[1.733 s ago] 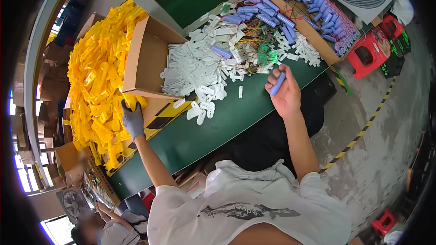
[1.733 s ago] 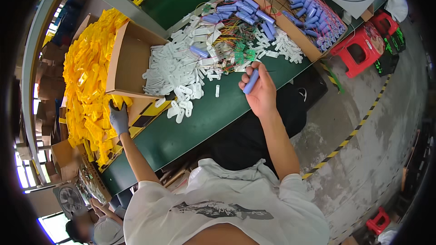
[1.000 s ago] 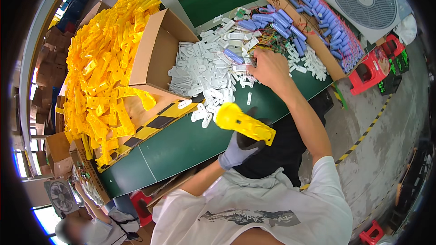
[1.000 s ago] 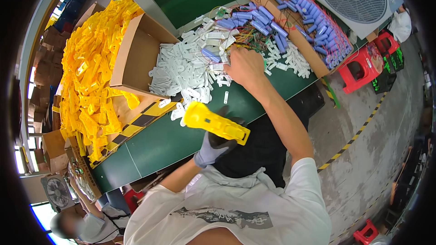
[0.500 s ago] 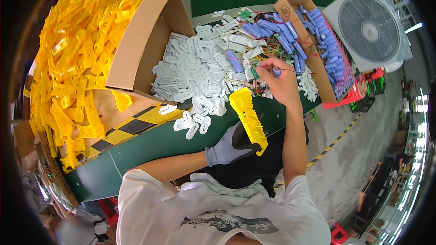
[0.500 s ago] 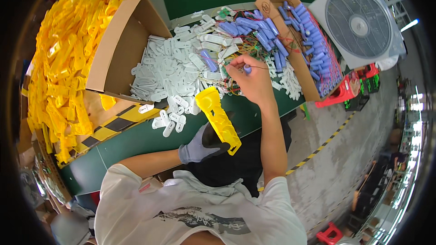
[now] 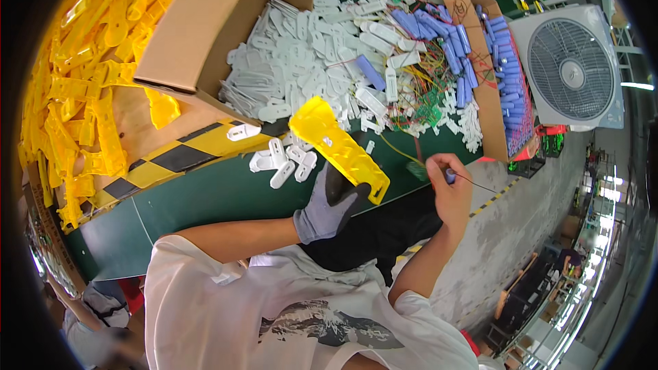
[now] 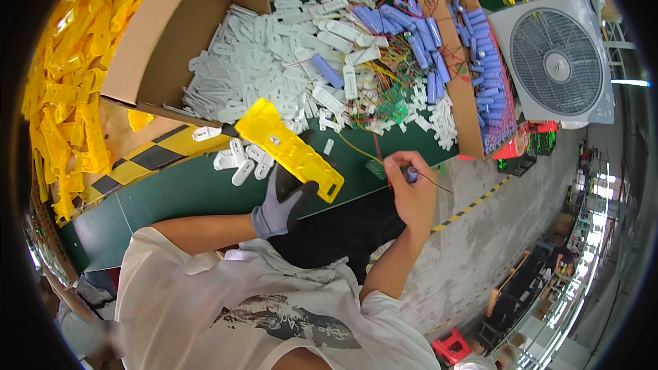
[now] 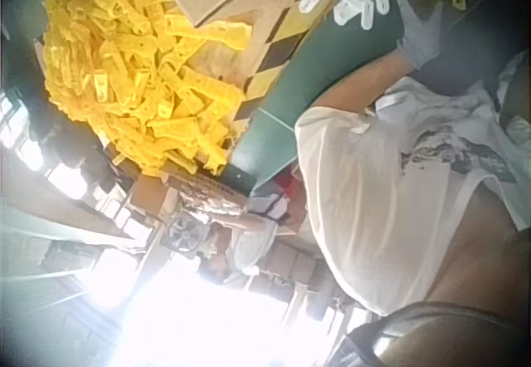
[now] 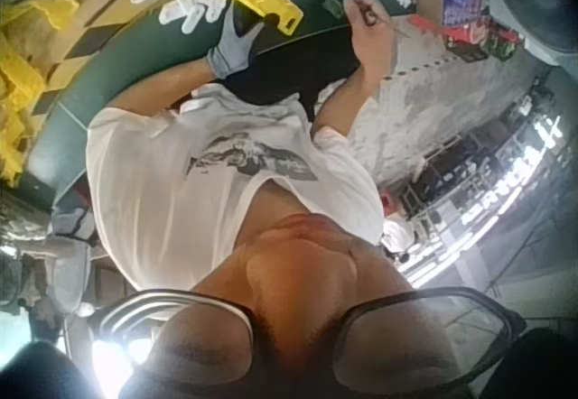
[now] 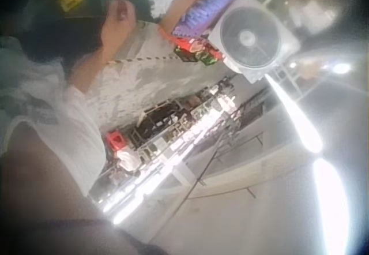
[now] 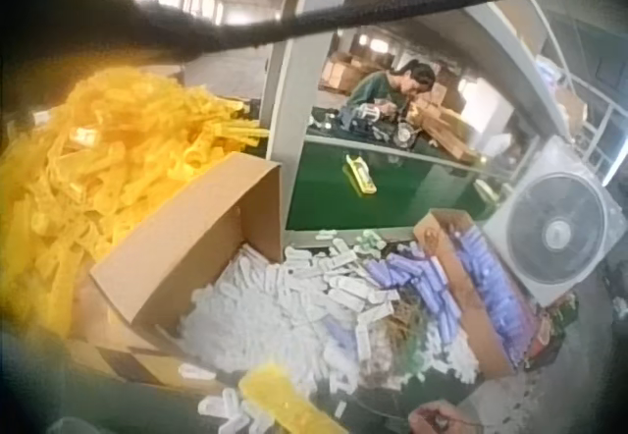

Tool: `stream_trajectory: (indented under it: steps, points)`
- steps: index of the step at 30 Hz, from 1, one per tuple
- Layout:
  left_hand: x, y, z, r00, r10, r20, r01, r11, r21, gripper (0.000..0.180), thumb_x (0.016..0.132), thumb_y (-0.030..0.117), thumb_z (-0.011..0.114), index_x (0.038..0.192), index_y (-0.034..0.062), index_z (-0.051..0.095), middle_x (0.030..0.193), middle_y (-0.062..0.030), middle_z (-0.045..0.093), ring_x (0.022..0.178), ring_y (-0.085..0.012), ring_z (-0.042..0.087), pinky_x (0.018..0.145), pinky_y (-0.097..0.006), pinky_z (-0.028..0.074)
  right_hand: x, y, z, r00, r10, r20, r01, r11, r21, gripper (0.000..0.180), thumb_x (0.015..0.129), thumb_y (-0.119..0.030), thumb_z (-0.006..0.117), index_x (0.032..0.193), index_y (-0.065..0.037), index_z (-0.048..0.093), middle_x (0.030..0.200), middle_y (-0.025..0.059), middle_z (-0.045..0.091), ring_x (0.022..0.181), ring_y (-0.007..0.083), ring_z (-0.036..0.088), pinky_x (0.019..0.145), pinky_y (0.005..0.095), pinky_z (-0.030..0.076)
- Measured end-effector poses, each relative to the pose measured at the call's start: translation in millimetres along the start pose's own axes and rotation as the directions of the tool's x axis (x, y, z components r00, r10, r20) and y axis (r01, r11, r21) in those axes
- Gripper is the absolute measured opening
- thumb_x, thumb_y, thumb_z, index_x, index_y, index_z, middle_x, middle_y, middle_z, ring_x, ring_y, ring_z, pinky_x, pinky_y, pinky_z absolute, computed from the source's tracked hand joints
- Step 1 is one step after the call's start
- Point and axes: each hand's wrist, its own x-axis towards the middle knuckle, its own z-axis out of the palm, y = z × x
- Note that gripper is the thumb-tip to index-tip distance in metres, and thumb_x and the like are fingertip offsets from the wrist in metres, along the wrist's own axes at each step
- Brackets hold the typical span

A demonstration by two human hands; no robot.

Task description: Assembling internal electronics, batteries, and plastic clips into yellow flashlight housings.

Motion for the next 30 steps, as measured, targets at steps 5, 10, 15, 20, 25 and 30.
stream_trajectory:
  steps: [5, 10, 15, 20, 25, 30]
  points:
    - [1.9, -4.6, -7.8, 0.979, 0.003, -0.206, -0.006, 1.000, -0.013, 0.048, 0.093, 0.004, 0.047, 0.137, -0.0001, 0.030, 0.120, -0.0134, 0.052, 0.110, -0.0215, 0.053, 0.096, -0.034, 0.041, 2.5, -19.8, 31.2, 0.954, -0.271, -0.129, 0.219, 0.922, -0.318, 0.023, 0.080, -0.020, 0.072, 0.098, -0.005, 0.065, 0.082, 0.0023, 0.063, 0.066, 0.0104, 0.055, 0.055, 0.0243, 0.040]
    - [15.3, 16.0, 0.4, 0.984, 0.079, -0.160, -0.062, 0.993, 0.104, 0.046, 0.097, 0.013, 0.045, 0.137, -0.0020, 0.029, 0.119, -0.0131, 0.053, 0.106, -0.0203, 0.054, 0.093, -0.033, 0.044, 29.2, -26.4, 60.9, 0.800, -0.599, 0.016, 0.544, 0.715, -0.439, 0.027, 0.077, -0.021, 0.074, 0.100, -0.009, 0.064, 0.087, 0.0071, 0.064, 0.068, 0.0211, 0.063, 0.055, 0.0319, 0.047]
    - [10.6, 3.5, -19.9, 0.928, -0.266, -0.262, 0.158, 0.916, -0.369, 0.042, 0.098, 0.016, 0.047, 0.133, -0.0026, 0.034, 0.114, -0.0129, 0.055, 0.099, -0.0180, 0.057, 0.085, -0.030, 0.046, 34.1, -29.6, 79.0, 0.918, -0.356, 0.174, 0.389, 0.726, -0.567, 0.027, 0.073, -0.016, 0.077, 0.092, -0.005, 0.061, 0.080, 0.0086, 0.062, 0.071, 0.0275, 0.062, 0.062, 0.0356, 0.048]
    - [15.2, -3.8, -34.4, 0.896, 0.004, -0.445, 0.010, 1.000, 0.029, 0.033, 0.098, 0.016, 0.048, 0.125, -0.0002, 0.041, 0.106, -0.0089, 0.056, 0.092, -0.0146, 0.055, 0.080, -0.027, 0.045, 22.0, -17.1, 77.2, 0.864, -0.502, 0.028, 0.464, 0.774, -0.430, 0.027, 0.072, -0.015, 0.077, 0.093, -0.006, 0.062, 0.079, 0.0069, 0.063, 0.060, 0.0200, 0.055, 0.055, 0.0312, 0.044]
    - [26.7, 26.8, 1.3, 0.915, 0.292, -0.277, -0.153, 0.889, 0.433, 0.023, 0.098, 0.015, 0.048, 0.117, 0.0016, 0.047, 0.095, -0.0031, 0.054, 0.084, -0.0106, 0.049, 0.074, -0.026, 0.041, -13.8, -15.1, 82.3, 0.943, -0.320, -0.089, 0.282, 0.914, -0.291, 0.025, 0.072, -0.010, 0.076, 0.092, -0.007, 0.061, 0.082, 0.0067, 0.066, 0.061, 0.0172, 0.058, 0.055, 0.0281, 0.043]
    - [22.9, 28.6, 0.3, 0.949, 0.247, -0.194, -0.159, 0.910, 0.384, 0.024, 0.098, 0.014, 0.048, 0.118, 0.0012, 0.049, 0.097, -0.0034, 0.054, 0.083, -0.0102, 0.049, 0.072, -0.024, 0.041, -23.2, -9.7, 92.6, 0.938, -0.306, -0.165, 0.267, 0.939, -0.218, 0.024, 0.072, -0.008, 0.076, 0.091, -0.008, 0.063, 0.077, 0.0052, 0.066, 0.059, 0.0119, 0.058, 0.052, 0.0239, 0.042]
